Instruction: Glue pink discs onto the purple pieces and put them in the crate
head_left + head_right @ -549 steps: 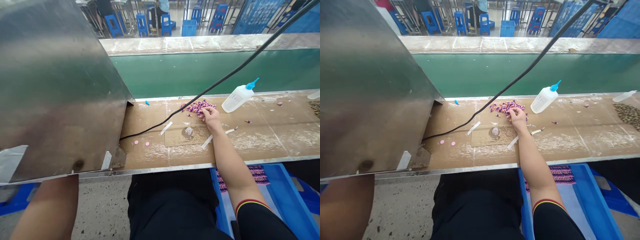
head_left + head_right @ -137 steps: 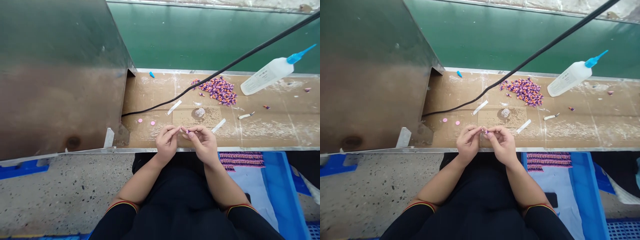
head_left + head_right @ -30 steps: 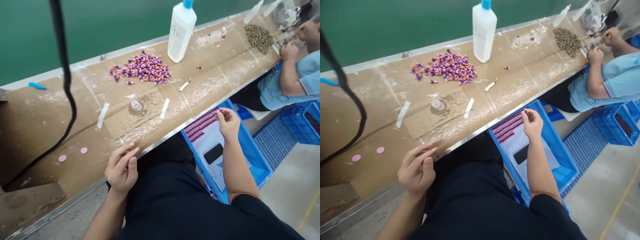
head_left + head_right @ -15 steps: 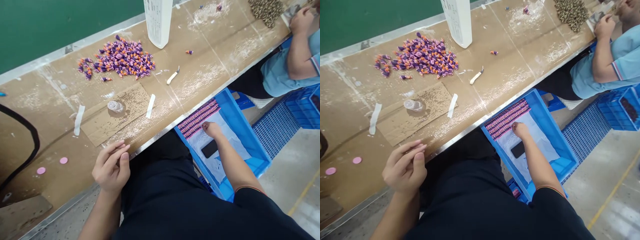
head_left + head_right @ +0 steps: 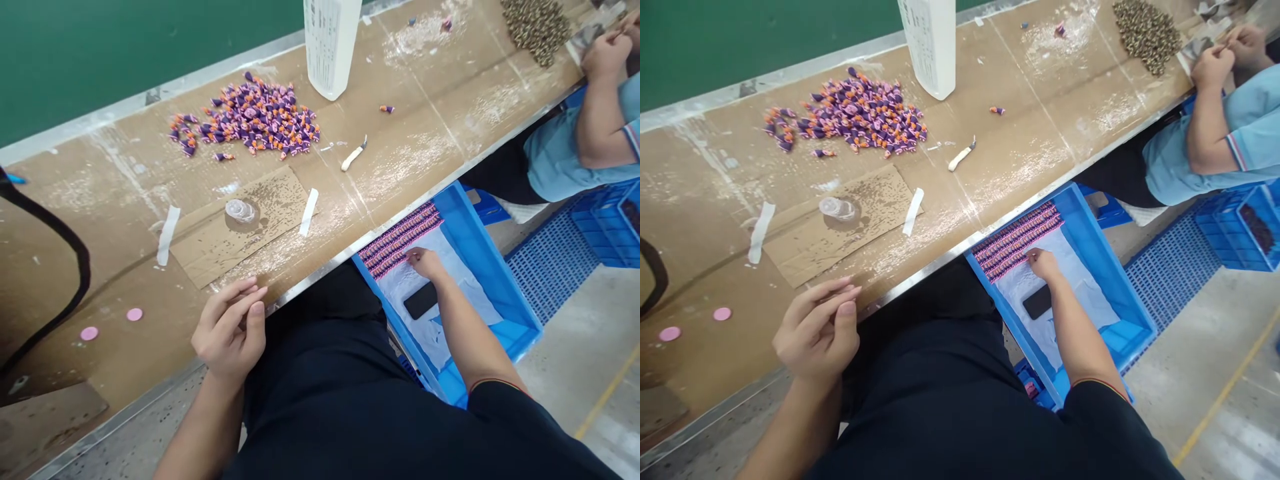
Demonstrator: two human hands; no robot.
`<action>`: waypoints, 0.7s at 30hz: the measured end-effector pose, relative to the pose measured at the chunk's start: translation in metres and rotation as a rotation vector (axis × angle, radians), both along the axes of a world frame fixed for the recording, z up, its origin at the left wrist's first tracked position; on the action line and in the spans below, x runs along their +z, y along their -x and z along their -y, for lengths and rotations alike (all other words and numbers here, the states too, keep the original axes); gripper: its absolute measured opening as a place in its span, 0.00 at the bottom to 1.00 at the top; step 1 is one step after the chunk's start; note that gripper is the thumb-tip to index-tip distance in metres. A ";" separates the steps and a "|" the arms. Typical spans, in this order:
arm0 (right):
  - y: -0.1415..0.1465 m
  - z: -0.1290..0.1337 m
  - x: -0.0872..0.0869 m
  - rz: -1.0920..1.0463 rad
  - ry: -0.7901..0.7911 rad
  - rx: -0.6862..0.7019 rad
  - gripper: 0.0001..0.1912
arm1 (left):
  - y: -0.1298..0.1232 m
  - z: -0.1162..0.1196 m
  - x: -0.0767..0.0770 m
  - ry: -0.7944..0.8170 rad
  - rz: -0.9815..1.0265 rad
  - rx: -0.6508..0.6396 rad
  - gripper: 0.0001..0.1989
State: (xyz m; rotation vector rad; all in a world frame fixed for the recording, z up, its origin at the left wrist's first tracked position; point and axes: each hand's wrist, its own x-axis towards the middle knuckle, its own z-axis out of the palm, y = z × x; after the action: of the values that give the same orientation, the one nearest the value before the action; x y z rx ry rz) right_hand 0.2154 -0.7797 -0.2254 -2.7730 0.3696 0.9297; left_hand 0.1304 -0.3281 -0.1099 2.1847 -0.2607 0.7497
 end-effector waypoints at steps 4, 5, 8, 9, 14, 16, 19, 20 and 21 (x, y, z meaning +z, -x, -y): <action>-0.006 0.001 0.032 0.053 -0.014 -0.031 0.19 | 0.004 -0.005 0.000 0.010 0.028 0.008 0.13; -0.008 0.002 0.046 0.065 -0.023 -0.031 0.18 | 0.005 -0.007 0.000 0.017 0.030 0.016 0.13; -0.016 -0.008 0.094 0.116 -0.243 0.018 0.13 | 0.013 -0.011 0.002 0.027 0.039 0.055 0.11; -0.020 -0.017 0.110 0.154 -0.386 0.048 0.14 | 0.016 -0.012 0.003 0.021 0.048 0.068 0.11; -0.065 -0.123 0.163 0.437 -0.780 0.249 0.24 | 0.039 -0.027 0.013 -0.032 0.094 0.125 0.09; -0.093 -0.181 0.169 0.509 -0.719 0.398 0.21 | 0.053 -0.036 0.017 -0.043 0.098 0.180 0.09; -0.129 -0.260 0.179 0.593 -0.698 0.603 0.18 | 0.082 -0.047 0.026 -0.042 0.117 0.322 0.09; -0.138 -0.282 0.184 0.613 -0.733 0.672 0.19 | 0.093 -0.049 0.029 -0.052 0.127 0.385 0.09; -0.145 -0.303 0.189 0.637 -0.782 0.736 0.21 | 0.106 -0.051 0.032 -0.071 0.133 0.456 0.09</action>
State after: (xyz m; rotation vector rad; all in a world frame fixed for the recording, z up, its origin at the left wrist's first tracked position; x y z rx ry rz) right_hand 0.3602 -0.4769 -0.0367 -2.2296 -0.9459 0.1406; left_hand 0.0247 -0.2773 -0.0777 2.2909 0.1553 1.1530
